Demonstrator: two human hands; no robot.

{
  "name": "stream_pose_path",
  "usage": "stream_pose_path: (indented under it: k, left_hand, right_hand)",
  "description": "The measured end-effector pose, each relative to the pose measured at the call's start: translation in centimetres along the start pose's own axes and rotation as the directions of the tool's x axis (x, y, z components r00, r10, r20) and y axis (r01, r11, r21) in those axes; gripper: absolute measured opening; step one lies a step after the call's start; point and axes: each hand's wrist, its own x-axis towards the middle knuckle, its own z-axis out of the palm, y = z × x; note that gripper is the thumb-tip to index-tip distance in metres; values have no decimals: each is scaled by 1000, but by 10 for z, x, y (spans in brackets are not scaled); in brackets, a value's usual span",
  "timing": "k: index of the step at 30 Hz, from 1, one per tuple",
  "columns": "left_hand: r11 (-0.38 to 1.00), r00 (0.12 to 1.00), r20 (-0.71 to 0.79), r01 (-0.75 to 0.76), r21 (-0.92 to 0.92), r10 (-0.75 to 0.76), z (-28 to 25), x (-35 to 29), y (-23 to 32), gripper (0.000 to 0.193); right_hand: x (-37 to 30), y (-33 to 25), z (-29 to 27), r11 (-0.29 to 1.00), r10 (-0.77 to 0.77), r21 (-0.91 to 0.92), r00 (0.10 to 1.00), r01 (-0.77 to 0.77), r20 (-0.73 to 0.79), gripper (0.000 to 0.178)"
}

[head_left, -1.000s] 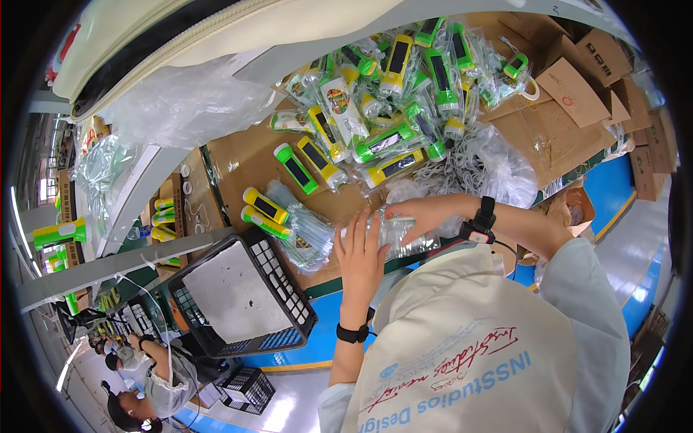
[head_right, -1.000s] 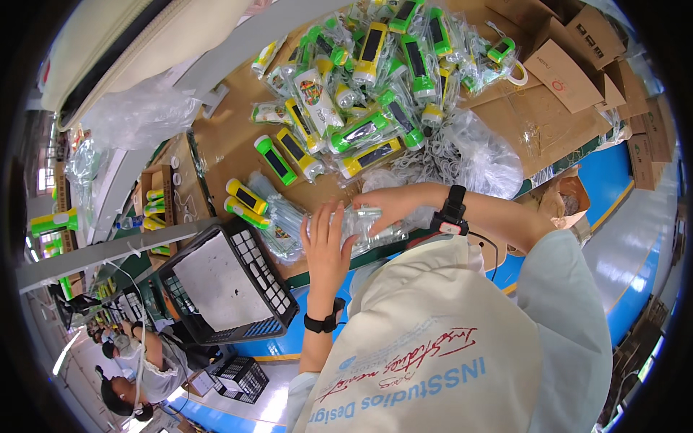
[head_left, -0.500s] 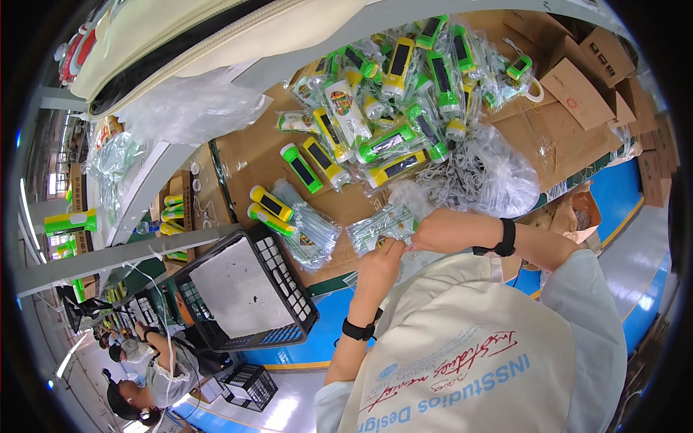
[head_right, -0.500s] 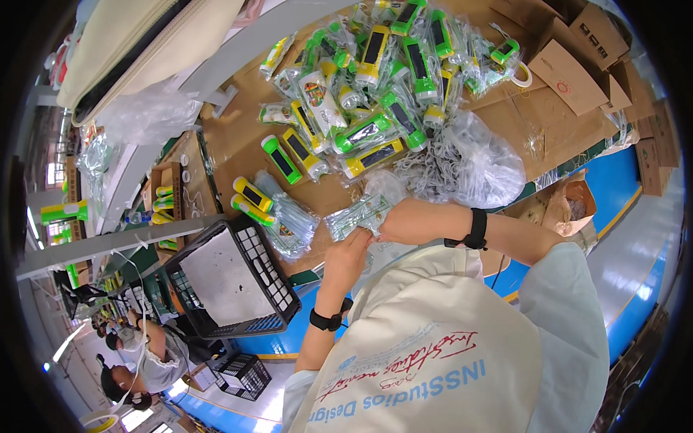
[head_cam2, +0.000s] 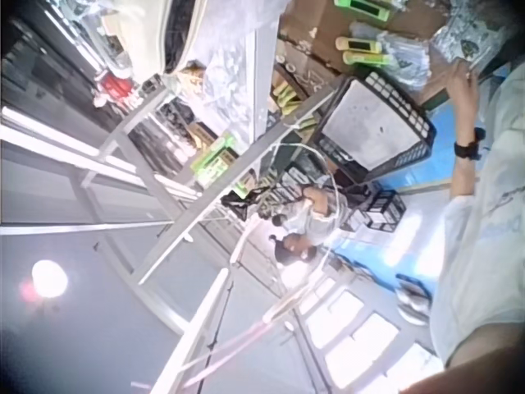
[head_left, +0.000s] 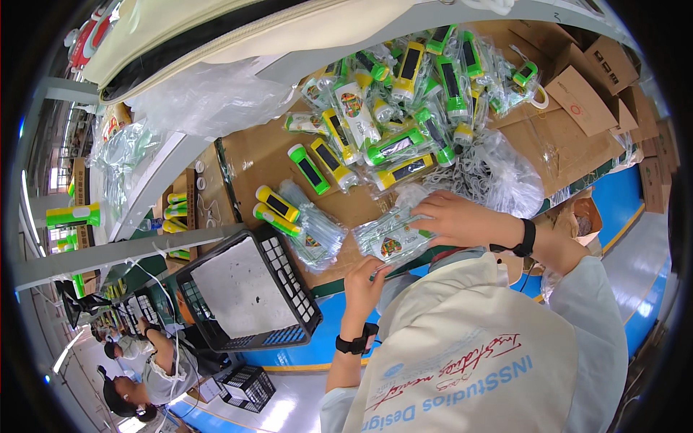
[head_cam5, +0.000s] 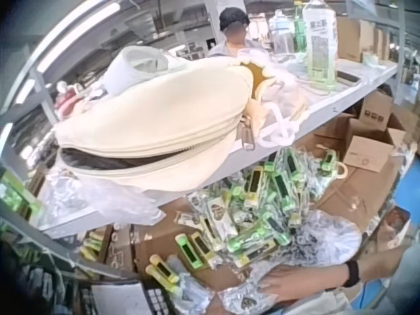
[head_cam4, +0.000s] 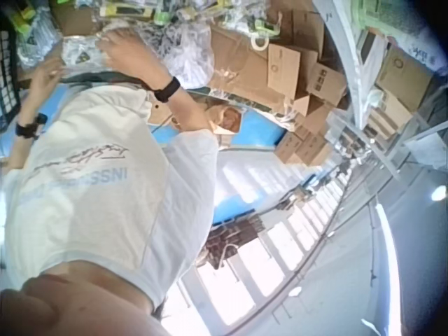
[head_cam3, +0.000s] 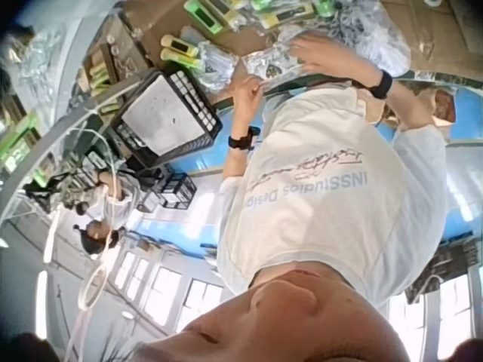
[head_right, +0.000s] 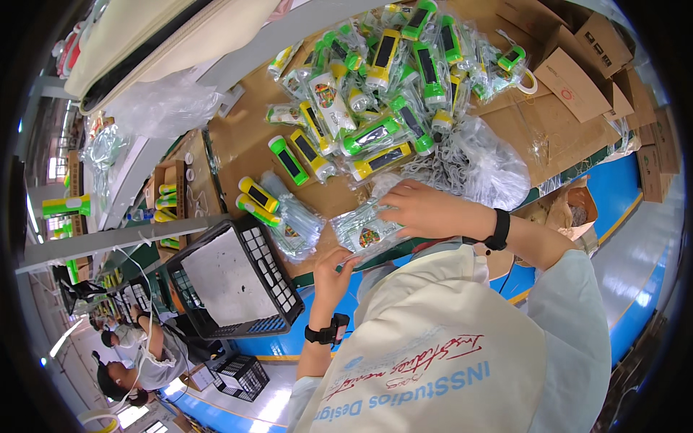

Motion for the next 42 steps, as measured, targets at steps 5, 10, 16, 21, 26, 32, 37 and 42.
stream_pose_path:
  k: [5,10,16,21,26,32,37,42]
  left_hand:
    - [997,995,-93,-14,73,21,1,5,6,17]
    - [986,990,-124,-42,163,63,-1,11,1,22]
    - [992,991,-102,97,84,-88,-2,0,-15,19]
    - [968,965,-98,238,-75,-245,-9,-9,-35,18]
    - [968,971,-163,139,-209,-174,-26,-3,-29,25]
    - [513,764,498,645,-567,-410,-65,-5,-65,13]
    - [464,788,406,605,-647,-463,-82,-27,-62,10]
    - [608,864,139,446,-656,-484,-113,-48,-81,10]
  right_hand:
    - [29,-40,17,951,-288,-137,954,276,-77,21]
    - [48,-41,40,954,-222,-216,974,209,-41,18]
    - [75,-23,62,996,-89,-9,995,89,-36,24]
    - [84,-6,90,974,-77,221,991,52,106,25]
    - [95,-10,83,835,127,451,908,-316,400,13]
    - [108,-17,99,309,11,775,817,-551,576,15]
    - [138,-23,85,543,32,711,857,-446,513,12]
    - [168,33,132,670,-235,537,540,-513,809,19]
